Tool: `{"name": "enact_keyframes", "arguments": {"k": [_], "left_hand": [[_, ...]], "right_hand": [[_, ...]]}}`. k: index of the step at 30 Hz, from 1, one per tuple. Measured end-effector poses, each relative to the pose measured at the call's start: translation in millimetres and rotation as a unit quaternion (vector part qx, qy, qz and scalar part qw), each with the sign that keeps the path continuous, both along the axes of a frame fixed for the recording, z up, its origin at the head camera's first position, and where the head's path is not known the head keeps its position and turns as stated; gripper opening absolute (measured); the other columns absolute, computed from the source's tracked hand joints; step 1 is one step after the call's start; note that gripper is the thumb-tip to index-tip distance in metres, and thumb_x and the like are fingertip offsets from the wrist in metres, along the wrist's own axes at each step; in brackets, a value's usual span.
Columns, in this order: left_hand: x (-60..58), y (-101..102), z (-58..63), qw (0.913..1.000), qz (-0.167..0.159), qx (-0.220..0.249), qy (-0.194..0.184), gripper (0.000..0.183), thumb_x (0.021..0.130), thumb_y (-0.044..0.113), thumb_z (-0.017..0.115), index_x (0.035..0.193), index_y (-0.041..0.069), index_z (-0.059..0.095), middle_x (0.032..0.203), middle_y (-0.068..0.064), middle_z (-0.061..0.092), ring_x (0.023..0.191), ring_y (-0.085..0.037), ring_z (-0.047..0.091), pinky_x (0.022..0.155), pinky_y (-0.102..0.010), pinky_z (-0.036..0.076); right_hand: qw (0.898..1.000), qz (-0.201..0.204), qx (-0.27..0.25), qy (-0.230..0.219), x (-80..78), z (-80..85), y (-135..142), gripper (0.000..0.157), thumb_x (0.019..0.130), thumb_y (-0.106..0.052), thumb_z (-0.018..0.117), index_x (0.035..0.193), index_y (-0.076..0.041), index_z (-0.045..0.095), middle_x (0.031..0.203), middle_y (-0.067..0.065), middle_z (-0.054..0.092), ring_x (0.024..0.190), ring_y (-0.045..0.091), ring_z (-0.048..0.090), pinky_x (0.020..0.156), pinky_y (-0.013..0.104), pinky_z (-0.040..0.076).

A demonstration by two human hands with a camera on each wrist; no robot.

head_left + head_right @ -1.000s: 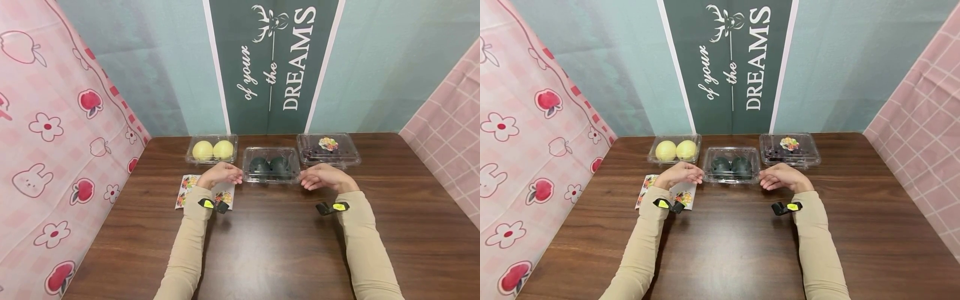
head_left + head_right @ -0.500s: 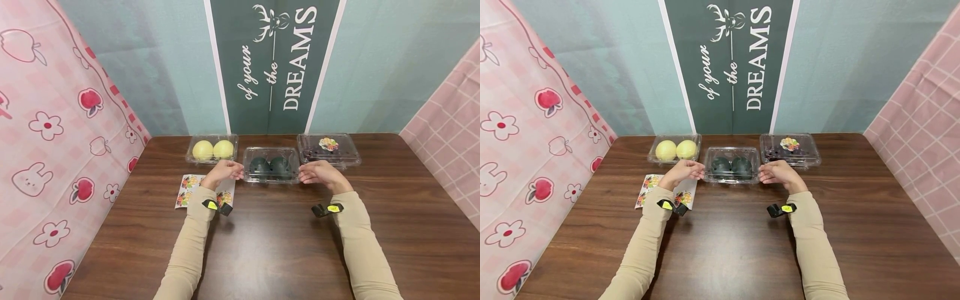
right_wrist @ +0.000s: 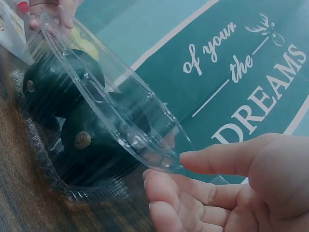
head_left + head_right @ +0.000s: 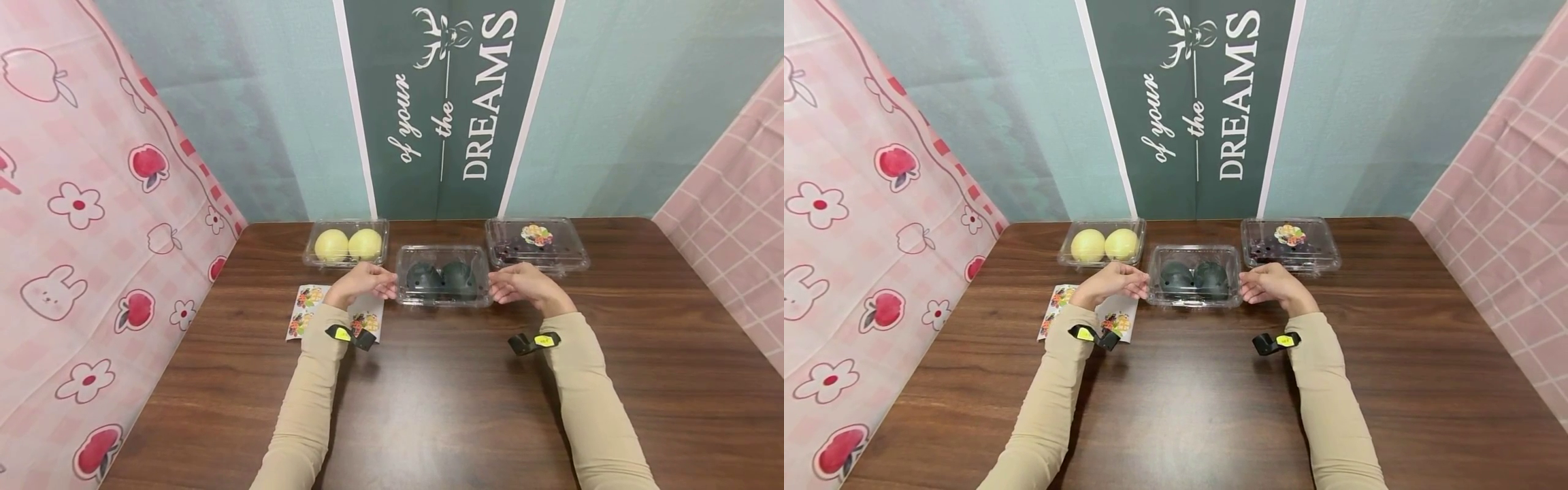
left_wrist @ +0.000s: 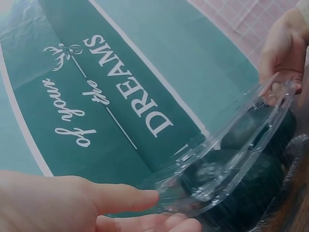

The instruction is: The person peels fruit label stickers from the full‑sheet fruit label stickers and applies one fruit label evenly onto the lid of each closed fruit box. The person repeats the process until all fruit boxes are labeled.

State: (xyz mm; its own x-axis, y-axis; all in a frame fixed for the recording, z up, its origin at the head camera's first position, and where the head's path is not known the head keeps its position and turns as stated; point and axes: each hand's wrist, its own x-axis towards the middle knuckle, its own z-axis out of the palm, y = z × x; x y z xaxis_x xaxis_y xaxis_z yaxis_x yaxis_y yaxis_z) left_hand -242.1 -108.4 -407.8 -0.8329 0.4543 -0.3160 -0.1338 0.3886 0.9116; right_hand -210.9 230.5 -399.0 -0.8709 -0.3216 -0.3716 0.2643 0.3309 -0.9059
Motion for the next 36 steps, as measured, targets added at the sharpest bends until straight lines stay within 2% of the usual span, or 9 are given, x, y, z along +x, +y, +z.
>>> {"name": "enact_keyframes", "arguments": {"k": [4,8,15,19,22,27,30,36], "left_hand": [[-1.0,-2.6,-0.2,0.9999,-0.014,-0.003,-0.002,0.033,0.099,0.016,0.052,0.112,-0.013,0.061,0.07,0.006,0.068,0.064,-0.002,0.067,0.075,-0.029,0.06],[-0.9,-4.1,0.3,0.9997,-0.023,-0.002,-0.005,0.034,0.098,0.017,0.053,0.112,-0.013,0.062,0.07,0.006,0.068,0.065,-0.003,0.068,0.076,-0.029,0.06],[-0.8,-5.9,1.5,0.999,-0.043,-0.007,-0.014,0.033,0.097,0.013,0.054,0.114,-0.015,0.061,0.072,0.004,0.069,0.067,-0.003,0.068,0.076,-0.029,0.06],[-0.1,-6.2,2.0,0.9989,-0.044,-0.006,-0.017,0.033,0.098,0.012,0.053,0.116,-0.015,0.06,0.078,0.0,0.071,0.069,-0.004,0.068,0.079,-0.031,0.06],[-0.9,-5.0,0.3,0.9996,-0.022,-0.002,-0.015,0.033,0.098,0.012,0.051,0.118,-0.014,0.06,0.081,-0.002,0.072,0.07,-0.004,0.069,0.079,-0.03,0.06],[-1.8,-1.7,-1.9,0.9998,0.015,0.008,-0.01,0.034,0.098,0.012,0.052,0.12,-0.013,0.058,0.084,-0.004,0.073,0.068,-0.002,0.068,0.072,-0.021,0.058],[-1.1,-0.3,-1.4,0.9997,0.022,0.01,-0.007,0.033,0.098,0.01,0.053,0.121,-0.013,0.058,0.084,-0.005,0.073,0.066,-0.002,0.067,0.07,-0.02,0.058],[1.3,1.0,1.9,0.9998,0.019,0.007,-0.007,0.033,0.097,0.009,0.054,0.12,-0.014,0.059,0.073,0.003,0.068,0.063,-0.001,0.066,0.07,-0.022,0.058]], "right_hand": [[1.0,0.008,0.001,-0.007,-0.5,-0.6,2.4,0.029,0.099,-0.014,0.049,0.11,0.012,0.056,0.067,-0.009,0.065,0.061,0.0,0.062,0.062,0.018,0.056],[1.0,0.024,0.001,-0.011,-0.2,0.5,4.9,0.02,0.098,-0.016,0.051,0.097,0.002,0.061,0.067,-0.008,0.065,0.06,0.001,0.062,0.061,0.018,0.056],[0.999,0.043,0.011,-0.016,0.0,1.1,8.2,0.021,0.098,-0.018,0.051,0.094,0.0,0.061,0.068,-0.007,0.065,0.06,0.001,0.062,0.062,0.019,0.056],[0.999,0.04,0.007,-0.02,-1.2,-1.6,10.4,0.019,0.099,-0.018,0.051,0.093,-0.003,0.062,0.068,-0.008,0.066,0.062,0.001,0.063,0.063,0.019,0.056],[0.999,0.035,-0.003,-0.014,-1.0,-2.5,10.5,0.023,0.099,-0.017,0.049,0.105,0.003,0.061,0.071,-0.009,0.066,0.066,0.001,0.064,0.066,0.019,0.057],[1.0,0.019,-0.015,-0.008,-0.9,-3.7,7.0,0.041,0.1,-0.015,0.047,0.124,0.017,0.046,0.073,-0.011,0.066,0.069,0.0,0.065,0.068,0.018,0.057],[1.0,0.009,-0.019,-0.007,-1.2,-4.1,4.6,0.042,0.1,-0.015,0.047,0.125,0.019,0.044,0.072,-0.01,0.065,0.067,0.0,0.064,0.067,0.018,0.057],[1.0,0.012,-0.018,-0.003,-0.7,-2.9,2.5,0.042,0.1,-0.013,0.047,0.124,0.021,0.045,0.071,-0.01,0.064,0.065,0.0,0.063,0.065,0.017,0.056]]}}
